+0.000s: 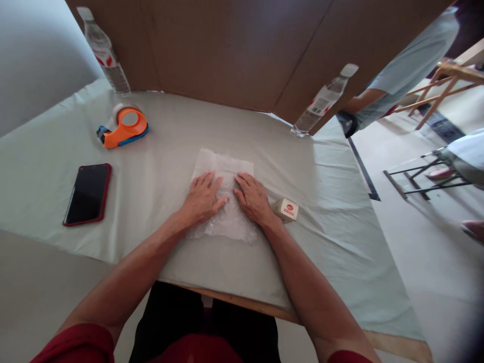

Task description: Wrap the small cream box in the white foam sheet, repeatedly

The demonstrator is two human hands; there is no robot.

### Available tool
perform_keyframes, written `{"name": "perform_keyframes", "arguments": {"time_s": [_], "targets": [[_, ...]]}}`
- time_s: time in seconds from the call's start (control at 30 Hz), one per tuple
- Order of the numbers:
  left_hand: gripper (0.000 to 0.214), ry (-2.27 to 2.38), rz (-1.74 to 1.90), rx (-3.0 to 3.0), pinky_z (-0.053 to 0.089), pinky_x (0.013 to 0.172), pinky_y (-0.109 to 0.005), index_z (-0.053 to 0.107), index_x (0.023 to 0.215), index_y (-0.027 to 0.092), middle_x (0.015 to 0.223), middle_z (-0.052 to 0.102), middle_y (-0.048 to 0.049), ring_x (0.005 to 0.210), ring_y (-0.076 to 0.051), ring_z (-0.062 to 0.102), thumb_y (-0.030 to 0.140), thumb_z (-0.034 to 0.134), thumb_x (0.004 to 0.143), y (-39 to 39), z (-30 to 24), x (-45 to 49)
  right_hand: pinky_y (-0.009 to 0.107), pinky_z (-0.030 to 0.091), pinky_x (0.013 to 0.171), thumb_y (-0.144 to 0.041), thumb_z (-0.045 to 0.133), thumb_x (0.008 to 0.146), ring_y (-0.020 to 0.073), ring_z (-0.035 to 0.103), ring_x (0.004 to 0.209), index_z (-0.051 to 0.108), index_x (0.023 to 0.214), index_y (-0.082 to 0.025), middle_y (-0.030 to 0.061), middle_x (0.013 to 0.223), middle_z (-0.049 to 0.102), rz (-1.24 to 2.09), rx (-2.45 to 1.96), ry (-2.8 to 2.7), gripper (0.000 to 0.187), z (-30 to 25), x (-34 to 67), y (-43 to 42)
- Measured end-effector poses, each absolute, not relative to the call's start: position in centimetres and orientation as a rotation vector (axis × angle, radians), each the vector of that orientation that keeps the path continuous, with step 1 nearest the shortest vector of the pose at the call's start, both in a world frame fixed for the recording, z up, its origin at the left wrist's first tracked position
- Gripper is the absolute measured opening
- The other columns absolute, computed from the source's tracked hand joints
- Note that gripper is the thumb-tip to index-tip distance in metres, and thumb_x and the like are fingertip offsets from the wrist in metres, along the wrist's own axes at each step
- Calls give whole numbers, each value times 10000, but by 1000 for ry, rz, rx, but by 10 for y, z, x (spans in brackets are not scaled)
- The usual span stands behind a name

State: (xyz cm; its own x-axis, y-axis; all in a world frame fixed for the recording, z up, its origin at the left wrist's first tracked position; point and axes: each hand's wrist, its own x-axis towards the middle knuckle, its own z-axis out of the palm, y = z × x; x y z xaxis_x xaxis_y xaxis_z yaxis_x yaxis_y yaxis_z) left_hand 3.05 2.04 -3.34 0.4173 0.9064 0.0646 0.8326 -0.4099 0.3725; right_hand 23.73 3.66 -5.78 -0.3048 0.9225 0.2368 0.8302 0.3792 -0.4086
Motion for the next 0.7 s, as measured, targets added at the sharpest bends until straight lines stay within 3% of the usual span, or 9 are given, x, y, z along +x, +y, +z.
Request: {"name": "perform_keyframes", "arguments": {"time_s": [0.17,0.43,0.57,0.7], "targets": [[609,1613,289,2390,189,1243,-523,445,1483,127,1603,382,-208,1522,-377,282,442,492,964,24,-35,24,527,340,1206,-309,459,973,316,447,1443,595,1390,-152,138,1509,550,314,-1537,-2212,466,-56,237,37],[1094,1530,104,2402,166,1249,-534,316,1575,130,1659,266,-225,1552,-424,185,684,718,721,28,-26,16,507,343,1214,-267,439,976,310,440,1450,580,1399,-110,154,1522,533,305,-1577,-2241,472,-52,235,35],[1165,1480,85,2425,149,1246,-554,287,1591,168,1669,242,-222,1558,-430,156,749,717,678,31,-27,12,493,351,1217,-233,439,958,292,454,1444,591,1375,-101,177,1512,536,318,-1570,-2240,463,-48,236,36],[1177,1467,56,2404,145,1248,-554,297,1591,157,1670,220,-240,1561,-430,143,749,729,670,32,-26,12,519,382,1188,-257,490,938,297,493,1413,639,1300,-159,168,1486,562,264,-1514,-2224,404,-21,246,27]]}}
